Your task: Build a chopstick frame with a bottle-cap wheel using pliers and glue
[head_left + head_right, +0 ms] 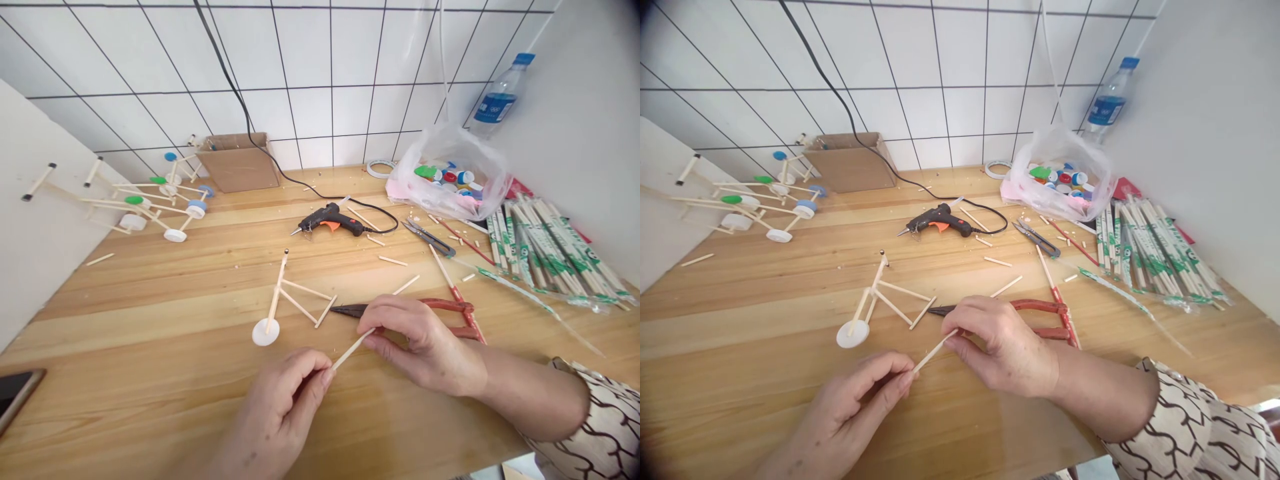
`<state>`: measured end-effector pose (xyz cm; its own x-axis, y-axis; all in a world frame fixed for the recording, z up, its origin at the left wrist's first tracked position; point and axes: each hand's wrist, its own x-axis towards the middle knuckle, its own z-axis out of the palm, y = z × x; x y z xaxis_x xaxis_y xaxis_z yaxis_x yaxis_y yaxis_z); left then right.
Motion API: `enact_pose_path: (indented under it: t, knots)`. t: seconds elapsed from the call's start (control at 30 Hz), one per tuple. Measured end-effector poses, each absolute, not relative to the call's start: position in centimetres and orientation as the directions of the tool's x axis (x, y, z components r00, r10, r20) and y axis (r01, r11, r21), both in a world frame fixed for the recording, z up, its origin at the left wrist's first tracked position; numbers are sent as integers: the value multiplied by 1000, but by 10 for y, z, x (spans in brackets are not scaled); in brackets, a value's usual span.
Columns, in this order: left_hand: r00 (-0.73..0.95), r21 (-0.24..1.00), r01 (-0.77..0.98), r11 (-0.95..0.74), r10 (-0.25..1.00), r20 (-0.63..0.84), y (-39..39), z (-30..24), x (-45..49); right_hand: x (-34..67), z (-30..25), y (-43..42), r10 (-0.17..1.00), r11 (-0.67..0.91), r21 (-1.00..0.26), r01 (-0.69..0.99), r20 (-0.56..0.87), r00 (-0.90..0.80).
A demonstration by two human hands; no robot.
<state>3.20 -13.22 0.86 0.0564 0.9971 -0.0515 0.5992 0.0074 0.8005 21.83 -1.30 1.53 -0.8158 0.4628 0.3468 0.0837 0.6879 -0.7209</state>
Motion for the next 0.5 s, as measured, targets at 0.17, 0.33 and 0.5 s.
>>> enact_pose_path:
  t: [0.17, 0.33, 0.5]
  knots:
    - [75, 765, 643, -45, 997, -4, -134, 2, 30, 220, 13, -11, 426, 739, -665, 106, 339, -839]
    - [94, 730, 680, -72, 995, 11, -137, -6, 27, 221, 13, -11, 401, 788, -601, 135, 335, -852]
    - [91, 708, 694, -127, 992, 89, -136, -10, 27, 220, 14, -10, 367, 837, -529, 140, 353, -860]
